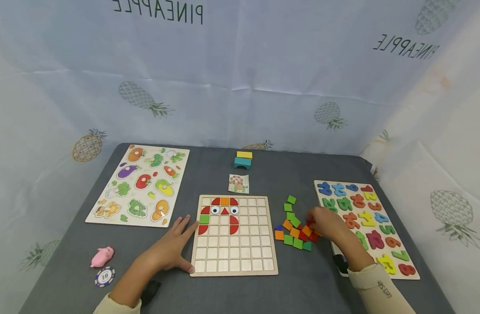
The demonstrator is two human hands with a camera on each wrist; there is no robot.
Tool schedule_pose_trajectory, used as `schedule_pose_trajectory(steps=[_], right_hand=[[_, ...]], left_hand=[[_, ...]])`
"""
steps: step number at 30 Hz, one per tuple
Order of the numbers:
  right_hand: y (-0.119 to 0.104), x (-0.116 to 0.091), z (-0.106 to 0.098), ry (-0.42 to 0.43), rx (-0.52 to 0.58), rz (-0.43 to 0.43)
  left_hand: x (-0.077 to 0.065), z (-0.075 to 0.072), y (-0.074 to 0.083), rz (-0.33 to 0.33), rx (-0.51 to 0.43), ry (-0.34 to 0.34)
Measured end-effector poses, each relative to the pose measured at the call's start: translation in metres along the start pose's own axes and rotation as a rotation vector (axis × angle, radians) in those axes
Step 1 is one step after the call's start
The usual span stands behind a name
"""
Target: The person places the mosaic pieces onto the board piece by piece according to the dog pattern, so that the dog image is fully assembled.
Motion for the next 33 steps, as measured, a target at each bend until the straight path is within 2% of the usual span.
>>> schedule_pose_trajectory(steps=[8, 12, 15, 17, 20, 24, 29, 33], right_hand=[[-0.005, 0.002, -0.001, -0.003, -0.036, -0.023], [-0.021, 0.003, -0.016, 0.084, -0.086, -0.05], [-0.051, 0.009, -0.027, 0.141, -0.057, -0.117], [-0.078, 0.016, -0.031, 0.14, -0.004, -0.205], [-0.123, 0.027, -0.029, 0.11, 0.083, -0.34], [-0.174, 0.042, -0.019, 0.041, 0.136, -0.465], [-0.221, 0.058, -0.006, 0.002, 0.09, -0.562], [-0.246, 0.064, -0.001, 0.0, 0.035, -0.611]], left_hand=[[-0.003, -0.002, 0.0, 0.0, 0.019, -0.005], [-0.005, -0.002, 0.001, -0.002, 0.025, -0.007], [-0.007, -0.001, 0.001, -0.007, 0.02, -0.006], [-0.008, 0.0, 0.0, -0.011, 0.013, -0.006], [-0.008, 0.001, -0.002, -0.012, 0.0, 0.0], [-0.007, 0.002, -0.002, -0.008, -0.003, 0.011], [-0.004, -0.001, 0.002, 0.007, 0.012, 0.024], [-0.003, -0.003, 0.003, 0.003, 0.02, 0.027]])
Point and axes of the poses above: each hand's wrist, its own x-axis towards the middle knuckle, its own z-axis out of the palm, y = z × x, the point moved 7 cm from there along x, towards the middle knuckle, and after that the axes turned 13 degrees about -y, right-handed, at the moved point
